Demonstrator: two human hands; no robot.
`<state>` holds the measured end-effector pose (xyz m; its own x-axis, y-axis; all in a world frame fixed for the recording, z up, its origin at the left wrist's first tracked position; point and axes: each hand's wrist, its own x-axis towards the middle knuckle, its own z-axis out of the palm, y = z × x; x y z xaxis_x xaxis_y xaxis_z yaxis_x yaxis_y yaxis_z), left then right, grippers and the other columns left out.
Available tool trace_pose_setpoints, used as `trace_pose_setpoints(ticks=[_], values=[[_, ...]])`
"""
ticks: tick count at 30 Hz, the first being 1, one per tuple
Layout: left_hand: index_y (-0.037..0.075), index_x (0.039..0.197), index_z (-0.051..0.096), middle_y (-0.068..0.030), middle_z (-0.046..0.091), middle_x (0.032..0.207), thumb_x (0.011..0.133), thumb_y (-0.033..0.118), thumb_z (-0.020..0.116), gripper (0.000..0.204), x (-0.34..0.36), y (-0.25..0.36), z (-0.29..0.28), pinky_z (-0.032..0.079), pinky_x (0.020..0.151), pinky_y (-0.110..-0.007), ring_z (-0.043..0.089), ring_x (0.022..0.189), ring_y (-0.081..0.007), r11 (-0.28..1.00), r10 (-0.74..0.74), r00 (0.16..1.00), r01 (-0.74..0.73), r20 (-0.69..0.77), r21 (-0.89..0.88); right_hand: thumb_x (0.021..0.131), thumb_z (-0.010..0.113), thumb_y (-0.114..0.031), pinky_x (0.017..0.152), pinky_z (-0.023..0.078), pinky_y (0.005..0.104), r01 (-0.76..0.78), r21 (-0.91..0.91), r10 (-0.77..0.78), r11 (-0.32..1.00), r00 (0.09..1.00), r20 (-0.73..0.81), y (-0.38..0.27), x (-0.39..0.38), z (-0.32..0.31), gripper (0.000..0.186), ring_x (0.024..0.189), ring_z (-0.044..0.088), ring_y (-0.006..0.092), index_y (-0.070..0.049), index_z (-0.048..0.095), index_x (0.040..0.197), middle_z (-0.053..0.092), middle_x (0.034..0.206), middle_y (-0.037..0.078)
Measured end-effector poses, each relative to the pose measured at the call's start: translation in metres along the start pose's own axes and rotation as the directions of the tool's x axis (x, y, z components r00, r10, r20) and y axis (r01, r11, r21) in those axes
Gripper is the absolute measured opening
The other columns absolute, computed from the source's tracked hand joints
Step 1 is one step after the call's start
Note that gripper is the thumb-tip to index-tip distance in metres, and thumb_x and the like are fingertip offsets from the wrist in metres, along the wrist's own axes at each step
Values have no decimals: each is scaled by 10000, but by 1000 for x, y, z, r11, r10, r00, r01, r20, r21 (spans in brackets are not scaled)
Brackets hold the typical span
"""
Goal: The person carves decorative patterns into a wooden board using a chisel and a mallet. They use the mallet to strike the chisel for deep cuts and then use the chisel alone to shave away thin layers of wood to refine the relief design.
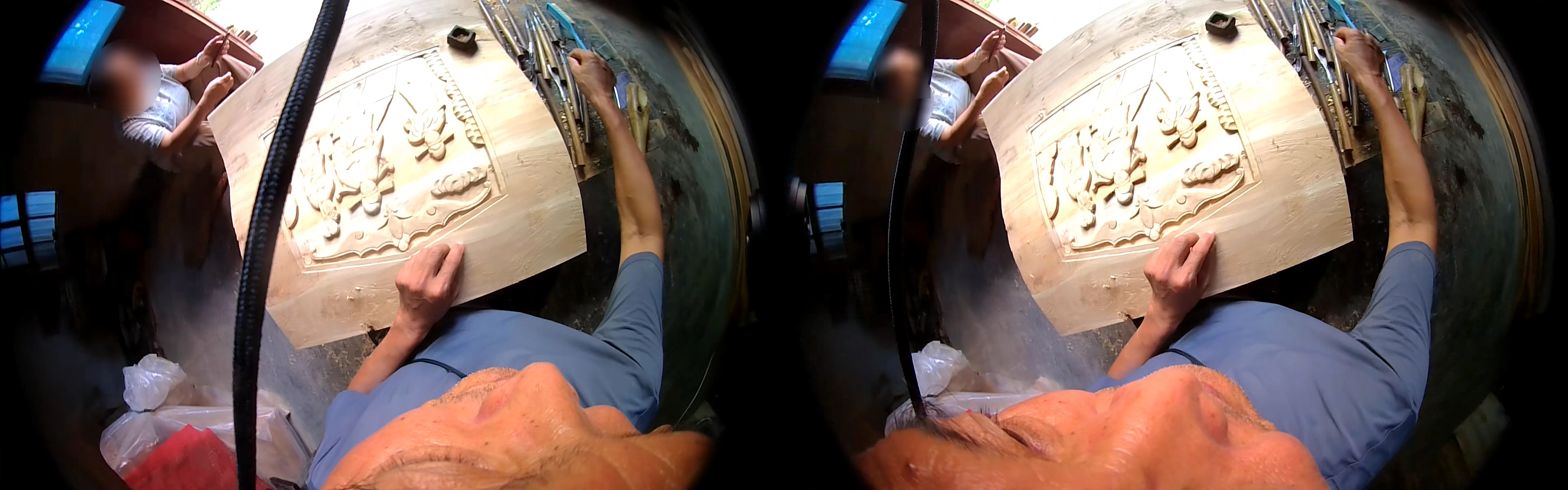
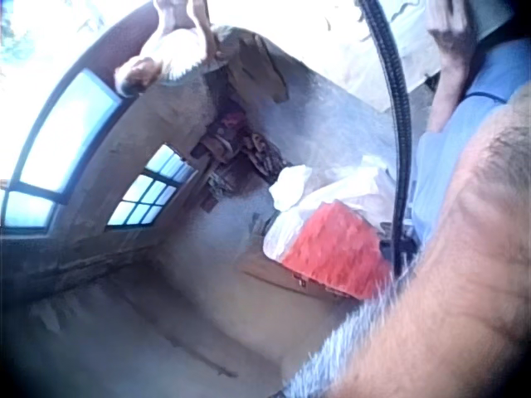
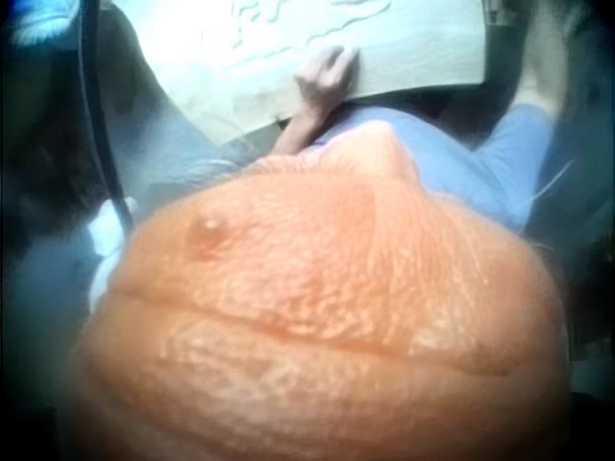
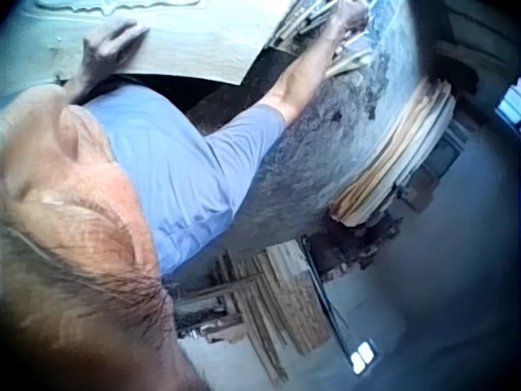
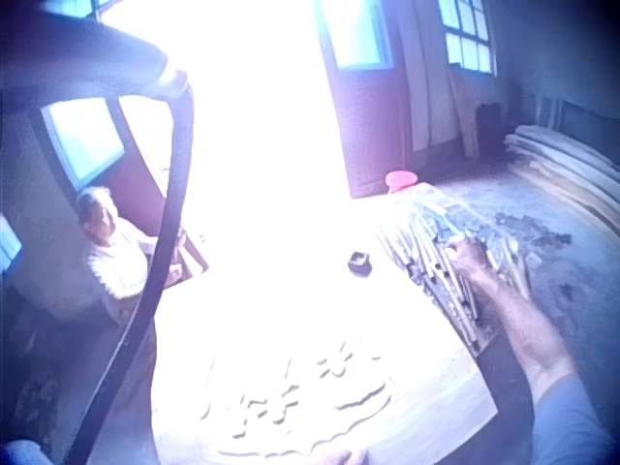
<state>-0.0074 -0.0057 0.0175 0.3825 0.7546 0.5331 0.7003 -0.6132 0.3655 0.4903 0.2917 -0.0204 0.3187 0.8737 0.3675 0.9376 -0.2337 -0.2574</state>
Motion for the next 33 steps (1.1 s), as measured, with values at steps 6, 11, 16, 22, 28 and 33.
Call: trace_pose_setpoints(ticks=[6, 11, 16, 22, 28, 33], values=[[118, 1179, 824, -52, 720, 960, 912, 58, 826, 274, -3, -4, -2, 546, 654, -360, 697, 759, -229, 1000, -11, 1000, 10, 29, 19, 1023, 695, -420, 891, 616, 475, 35, 139, -49, 990, 994, 101, -61, 11, 9, 302, 1016, 813, 324, -213, 849, 1181, 850, 1093, 76], [119, 1182, 819, -53, 713, 954, 910, 57, 825, 279, -3, -3, -1, 549, 658, -366, 697, 761, -233, 1000, -8, 1000, 8, 26, 9, 979, 736, -395, 918, 627, 484, 17, 130, -36, 991, 989, 140, -72, 30, 29, 251, 1041, 817, 303, -244, 868, 1131, 852, 1093, 88], [115, 1167, 814, -55, 702, 943, 911, 62, 828, 262, -2, -1, 0, 556, 663, -374, 698, 770, -240, 1000, -22, 999, 22, 34, 9, 1006, 723, -369, 938, 618, 495, 155, -64, -151, 986, 986, 66, -80, 51, 41, 237, 1081, 794, 331, -201, 854, 1108, 842, 1119, 81], [113, 1156, 812, -60, 702, 943, 910, 57, 823, 253, -1, 1, 0, 561, 665, -378, 706, 788, -248, 999, -34, 999, 34, 42, 2, 996, 749, -383, 944, 620, 505, 174, -85, -171, 981, 984, 44, -86, 69, 52, 218, 1108, 787, 343, -225, 852, 1105, 835, 1121, 90], [107, 1146, 812, -62, 703, 925, 912, 59, 825, 239, 1, 0, -3, 559, 648, -376, 706, 767, -250, 999, -38, 998, 38, 40, 0, 988, 716, -349, 955, 619, 551, 232, -285, -188, 930, 966, 176, -123, 78, 69, 313, 1096, 791, 415, -100, 803, 1157, 818, 1133, 205], [95, 1134, 804, -58, 691, 903, 904, 55, 817, 234, 3, 0, -2, 553, 638, -375, 696, 754, -245, 1000, -25, 999, 25, 23, -11, 986, 670, -350, 978, 615, 571, 108, -313, -33, 944, 971, 236, -131, 96, 64, 318, 1140, 791, 422, -119, 794, 1167, 823, 1198, 195]])
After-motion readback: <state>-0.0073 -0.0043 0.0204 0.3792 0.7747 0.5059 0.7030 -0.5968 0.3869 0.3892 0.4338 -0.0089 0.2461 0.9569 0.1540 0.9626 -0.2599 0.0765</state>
